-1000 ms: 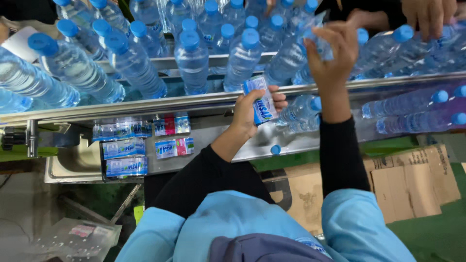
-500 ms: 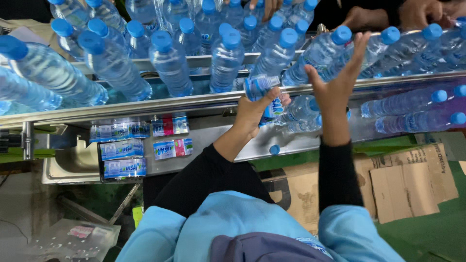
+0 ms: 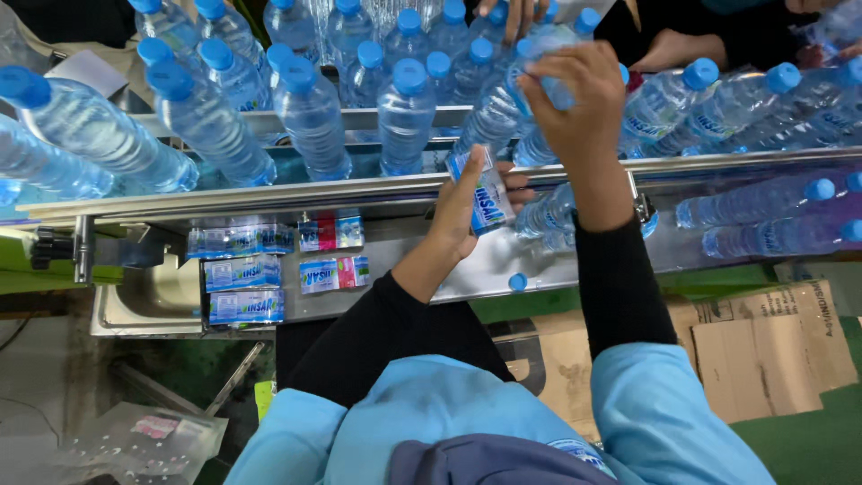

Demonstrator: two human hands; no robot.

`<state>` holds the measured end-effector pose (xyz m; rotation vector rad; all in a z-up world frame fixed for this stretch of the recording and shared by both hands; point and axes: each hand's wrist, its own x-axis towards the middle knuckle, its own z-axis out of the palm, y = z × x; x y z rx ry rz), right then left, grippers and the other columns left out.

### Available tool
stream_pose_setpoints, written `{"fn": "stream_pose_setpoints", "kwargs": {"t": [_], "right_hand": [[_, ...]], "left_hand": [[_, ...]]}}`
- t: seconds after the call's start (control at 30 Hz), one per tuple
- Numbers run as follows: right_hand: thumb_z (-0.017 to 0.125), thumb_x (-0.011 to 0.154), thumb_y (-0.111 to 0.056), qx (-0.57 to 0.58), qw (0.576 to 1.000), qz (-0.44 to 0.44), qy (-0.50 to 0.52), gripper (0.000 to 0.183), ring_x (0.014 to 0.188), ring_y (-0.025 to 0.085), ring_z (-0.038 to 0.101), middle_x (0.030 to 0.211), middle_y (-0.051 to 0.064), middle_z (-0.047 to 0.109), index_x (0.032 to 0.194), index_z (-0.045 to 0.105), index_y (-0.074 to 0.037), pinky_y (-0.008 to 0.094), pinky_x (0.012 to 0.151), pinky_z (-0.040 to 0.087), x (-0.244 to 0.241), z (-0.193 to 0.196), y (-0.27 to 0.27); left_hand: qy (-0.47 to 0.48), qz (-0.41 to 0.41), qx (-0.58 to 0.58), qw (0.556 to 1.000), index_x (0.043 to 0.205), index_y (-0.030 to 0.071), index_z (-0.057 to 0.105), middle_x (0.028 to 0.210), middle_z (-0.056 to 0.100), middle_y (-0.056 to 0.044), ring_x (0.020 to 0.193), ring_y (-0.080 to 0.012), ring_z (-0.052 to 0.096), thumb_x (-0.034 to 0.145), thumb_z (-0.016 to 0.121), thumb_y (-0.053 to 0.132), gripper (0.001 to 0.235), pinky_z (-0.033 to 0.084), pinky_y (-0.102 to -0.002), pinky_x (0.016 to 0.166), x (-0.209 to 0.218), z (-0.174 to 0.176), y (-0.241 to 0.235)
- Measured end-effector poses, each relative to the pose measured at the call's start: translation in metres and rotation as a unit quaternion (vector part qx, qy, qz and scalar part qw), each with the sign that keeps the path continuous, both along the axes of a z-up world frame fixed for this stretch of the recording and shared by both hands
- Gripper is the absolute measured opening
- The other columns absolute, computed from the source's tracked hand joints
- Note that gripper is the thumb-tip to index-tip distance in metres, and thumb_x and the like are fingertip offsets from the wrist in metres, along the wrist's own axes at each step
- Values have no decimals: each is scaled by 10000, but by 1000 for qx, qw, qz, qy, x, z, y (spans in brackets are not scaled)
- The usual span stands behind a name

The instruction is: The person applies labels to plastic water bottles moving along a conveyor belt. They pick up labels from a stack, place them on the bottles, and smooth them down by hand.

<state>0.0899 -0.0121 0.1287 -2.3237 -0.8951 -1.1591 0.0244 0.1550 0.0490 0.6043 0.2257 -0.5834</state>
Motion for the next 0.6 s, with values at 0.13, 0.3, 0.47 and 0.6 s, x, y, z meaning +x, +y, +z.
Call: {"fn": "stream_pose_setpoints", "kwargs": {"t": [0.13, 0.3, 0.47, 0.6], "right_hand": [[801, 1065, -252, -47, 996, -8, -69, 296, 1101, 364, 587, 1265, 158, 569, 1216, 660, -41, 517, 895, 484, 3, -16, 6], [939, 1007, -464, 161, 940, -115, 278, 1194, 1677, 439, 235, 1786, 40, -5, 1703, -13, -278, 506, 1219, 499, -29, -87, -12], [798, 978, -389, 173, 969, -81, 158, 592, 1395, 310, 488, 1465, 104, 455, 1362, 421, -139, 494, 1169, 413, -85, -39, 38], [807, 892, -121, 433, 796, 135, 401, 109, 782, 183, 699, 949, 112, 677, 873, 715, -64, 275, 547, 675, -88, -58, 37]], "left_hand": [[-39, 23, -51, 998, 1102, -92, 685, 893, 756, -245, 825, -405, 768, 983, 626, 264, 380, 641, -435, 724, 1, -17, 3], [-21, 39, 81, 996, 1298, -127, 649, 1145, 738, -270, 1002, -365, 752, 804, 768, 249, 633, 655, -417, 848, -5, 14, 15], [32, 41, 235, 971, 993, 53, 734, 1004, 765, -86, 1004, -204, 714, 526, 853, 497, 656, 543, -391, 898, 4, -5, 6], [60, 48, 106, 991, 1145, 113, 717, 1071, 771, -116, 966, -268, 754, 553, 818, 569, 753, 627, -431, 857, 6, -20, 1]]}}
